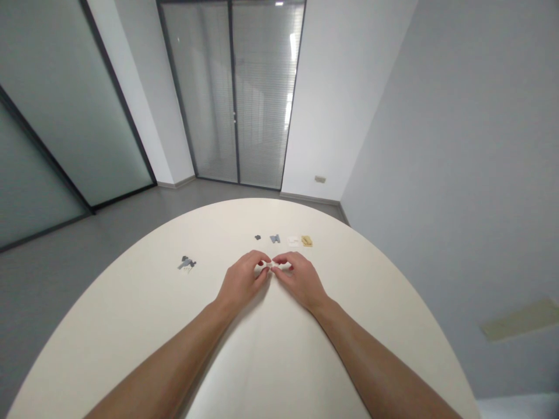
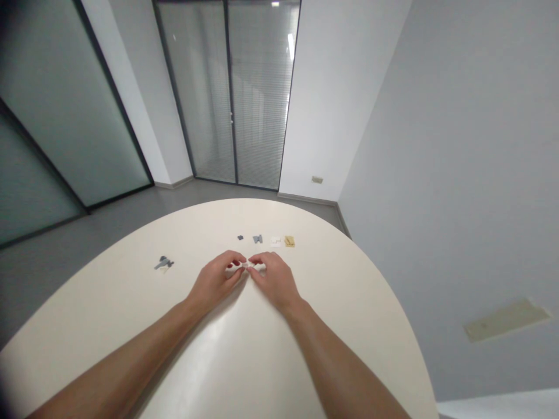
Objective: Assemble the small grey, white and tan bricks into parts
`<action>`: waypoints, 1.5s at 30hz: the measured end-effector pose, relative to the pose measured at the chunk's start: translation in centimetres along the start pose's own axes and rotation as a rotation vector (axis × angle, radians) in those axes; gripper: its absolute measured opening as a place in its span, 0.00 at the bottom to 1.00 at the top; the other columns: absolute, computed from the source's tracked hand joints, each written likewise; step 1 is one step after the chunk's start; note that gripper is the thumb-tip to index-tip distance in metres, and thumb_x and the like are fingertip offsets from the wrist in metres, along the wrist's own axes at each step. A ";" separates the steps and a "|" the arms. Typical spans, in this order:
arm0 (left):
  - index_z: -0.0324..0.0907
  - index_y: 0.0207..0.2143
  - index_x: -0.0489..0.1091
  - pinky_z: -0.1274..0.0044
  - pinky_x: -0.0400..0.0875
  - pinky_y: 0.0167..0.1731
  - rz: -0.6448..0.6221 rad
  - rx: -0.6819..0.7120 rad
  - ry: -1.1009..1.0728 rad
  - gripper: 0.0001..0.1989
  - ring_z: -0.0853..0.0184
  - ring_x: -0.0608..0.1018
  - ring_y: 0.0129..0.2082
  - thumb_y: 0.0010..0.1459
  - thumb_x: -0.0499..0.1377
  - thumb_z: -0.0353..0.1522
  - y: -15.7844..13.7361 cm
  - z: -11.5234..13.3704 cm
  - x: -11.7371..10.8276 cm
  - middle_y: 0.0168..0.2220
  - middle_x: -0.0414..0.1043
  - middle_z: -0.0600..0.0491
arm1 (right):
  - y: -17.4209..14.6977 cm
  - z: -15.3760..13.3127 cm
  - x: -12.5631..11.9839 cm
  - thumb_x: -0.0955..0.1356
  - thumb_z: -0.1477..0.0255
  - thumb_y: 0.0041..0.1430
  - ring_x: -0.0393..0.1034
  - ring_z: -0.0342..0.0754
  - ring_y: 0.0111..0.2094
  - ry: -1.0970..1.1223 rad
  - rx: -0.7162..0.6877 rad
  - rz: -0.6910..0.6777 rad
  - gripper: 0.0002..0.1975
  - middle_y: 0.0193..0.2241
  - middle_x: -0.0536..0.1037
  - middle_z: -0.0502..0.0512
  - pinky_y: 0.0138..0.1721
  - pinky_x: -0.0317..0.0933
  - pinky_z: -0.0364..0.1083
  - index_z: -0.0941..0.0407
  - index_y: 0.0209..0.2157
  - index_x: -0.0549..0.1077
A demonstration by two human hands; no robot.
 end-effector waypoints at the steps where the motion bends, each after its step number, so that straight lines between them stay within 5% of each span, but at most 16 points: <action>1: 0.47 0.41 0.70 0.73 0.70 0.43 0.000 0.002 -0.002 0.08 0.67 0.75 0.41 0.59 0.57 0.29 0.0 0.0 0.0 0.41 0.75 0.55 | 0.0 0.0 0.0 0.71 0.71 0.60 0.71 0.48 0.41 -0.006 -0.001 -0.002 0.06 0.37 0.79 0.51 0.43 0.64 0.47 0.52 0.40 0.76; 45: 0.46 0.40 0.71 0.74 0.70 0.41 -0.015 -0.061 0.030 0.07 0.66 0.76 0.40 0.60 0.56 0.30 -0.1 0.0 -0.1 0.39 0.76 0.55 | 0.0 -0.4 -0.1 0.69 0.74 0.59 0.72 0.49 0.42 0.037 -0.002 -0.028 0.07 0.37 0.80 0.53 0.43 0.67 0.48 0.51 0.39 0.77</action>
Point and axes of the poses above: each hand's wrist, its own y-axis towards the middle knuckle, its own x-axis out of the palm, z = x × y, the point moved 4 cm from there along y, towards the middle knuckle
